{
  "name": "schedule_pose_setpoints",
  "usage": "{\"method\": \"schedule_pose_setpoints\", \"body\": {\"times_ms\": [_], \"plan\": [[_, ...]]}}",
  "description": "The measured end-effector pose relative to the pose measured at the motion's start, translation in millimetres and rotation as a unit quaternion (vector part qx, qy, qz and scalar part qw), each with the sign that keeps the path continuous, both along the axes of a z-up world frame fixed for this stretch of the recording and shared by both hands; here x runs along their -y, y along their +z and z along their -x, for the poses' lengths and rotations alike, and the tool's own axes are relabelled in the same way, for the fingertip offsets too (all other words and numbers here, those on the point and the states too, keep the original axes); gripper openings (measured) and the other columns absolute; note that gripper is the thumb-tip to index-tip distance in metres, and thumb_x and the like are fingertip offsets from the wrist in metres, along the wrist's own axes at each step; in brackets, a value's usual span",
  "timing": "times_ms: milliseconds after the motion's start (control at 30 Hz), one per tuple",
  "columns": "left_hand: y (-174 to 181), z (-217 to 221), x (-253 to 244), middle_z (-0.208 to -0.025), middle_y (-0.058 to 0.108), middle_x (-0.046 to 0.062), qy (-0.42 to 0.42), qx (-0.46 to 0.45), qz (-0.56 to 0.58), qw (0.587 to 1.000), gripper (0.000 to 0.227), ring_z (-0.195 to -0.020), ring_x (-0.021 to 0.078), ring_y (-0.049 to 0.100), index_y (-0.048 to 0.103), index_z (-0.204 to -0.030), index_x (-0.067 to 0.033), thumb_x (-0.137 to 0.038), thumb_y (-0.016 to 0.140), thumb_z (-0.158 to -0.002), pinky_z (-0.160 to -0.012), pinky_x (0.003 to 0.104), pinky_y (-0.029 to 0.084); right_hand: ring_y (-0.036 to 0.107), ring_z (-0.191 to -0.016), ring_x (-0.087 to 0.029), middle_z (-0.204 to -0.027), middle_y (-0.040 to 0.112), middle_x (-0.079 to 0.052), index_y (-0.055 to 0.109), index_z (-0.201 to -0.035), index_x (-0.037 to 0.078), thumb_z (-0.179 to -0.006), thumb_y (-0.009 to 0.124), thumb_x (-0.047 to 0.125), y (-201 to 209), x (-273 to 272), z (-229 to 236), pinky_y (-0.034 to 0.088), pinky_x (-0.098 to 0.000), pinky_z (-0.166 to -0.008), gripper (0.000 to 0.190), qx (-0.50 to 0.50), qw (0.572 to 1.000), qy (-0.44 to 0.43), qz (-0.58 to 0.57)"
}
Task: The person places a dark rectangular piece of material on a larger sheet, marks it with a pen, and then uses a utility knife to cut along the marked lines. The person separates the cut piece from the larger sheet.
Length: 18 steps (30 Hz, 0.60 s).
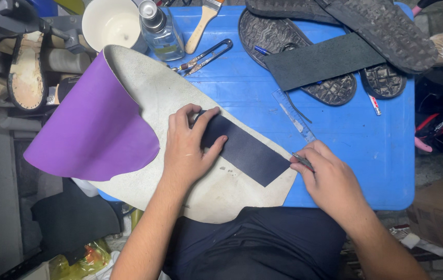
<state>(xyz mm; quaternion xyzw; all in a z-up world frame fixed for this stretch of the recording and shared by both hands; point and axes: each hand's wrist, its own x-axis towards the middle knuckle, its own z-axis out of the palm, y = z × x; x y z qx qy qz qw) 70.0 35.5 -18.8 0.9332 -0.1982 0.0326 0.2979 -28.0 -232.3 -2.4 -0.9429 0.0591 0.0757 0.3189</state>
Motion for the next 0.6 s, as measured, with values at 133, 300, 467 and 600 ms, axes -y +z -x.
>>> {"method": "schedule_pose_setpoints", "body": {"times_ms": [133, 300, 467, 600], "plan": [[-3, 0, 1, -0.132, 0.048, 0.016, 0.006, 0.027, 0.019, 0.999, 0.064, -0.113, 0.0319, 0.051, 0.064, -0.134, -0.0129, -0.03, 0.087, -0.077, -0.097, 0.043, 0.049, 0.07, -0.08, -0.03, -0.101, 0.065, -0.011, 0.069, -0.103, 0.001, -0.078, 0.081, 0.03, 1, -8, 1, 0.054, -0.0411, -0.067, 0.04, -0.006, 1.0, -0.001, 0.007], [-7, -1, -1, -0.133, 0.046, 0.016, 0.035, -0.013, 0.076, 0.996, 0.061, -0.119, 0.0292, 0.056, 0.064, -0.123, -0.0099, -0.034, 0.091, -0.074, -0.097, 0.04, 0.052, 0.069, -0.084, -0.032, -0.097, 0.067, -0.012, 0.068, -0.098, 0.0, -0.086, 0.076, 0.022, -1, -15, 3, 0.053, -0.0418, -0.07, 0.026, 0.069, 0.997, -0.003, -0.019], [-8, 0, -2, -0.135, 0.052, 0.013, -0.002, 0.006, 0.033, 0.999, 0.043, -0.118, 0.0303, 0.054, 0.072, -0.107, -0.0129, -0.034, 0.091, -0.075, -0.1, 0.041, 0.051, 0.071, -0.071, -0.026, -0.083, 0.072, -0.013, 0.07, -0.101, 0.001, -0.085, 0.078, 0.023, -1, -9, 4, 0.054, -0.0386, -0.064, 0.027, -0.015, 0.996, -0.072, -0.048], [-6, 0, -1, -0.131, 0.061, 0.007, -0.056, 0.06, 0.014, 0.997, 0.034, -0.126, 0.03, 0.054, 0.075, -0.109, -0.0154, -0.032, 0.085, -0.081, -0.102, 0.045, 0.045, 0.073, -0.071, -0.02, -0.087, 0.076, -0.012, 0.073, -0.102, 0.002, -0.086, 0.077, 0.021, 0, -5, 2, 0.055, -0.0337, -0.062, 0.025, 0.014, 0.994, -0.071, -0.086]]}}
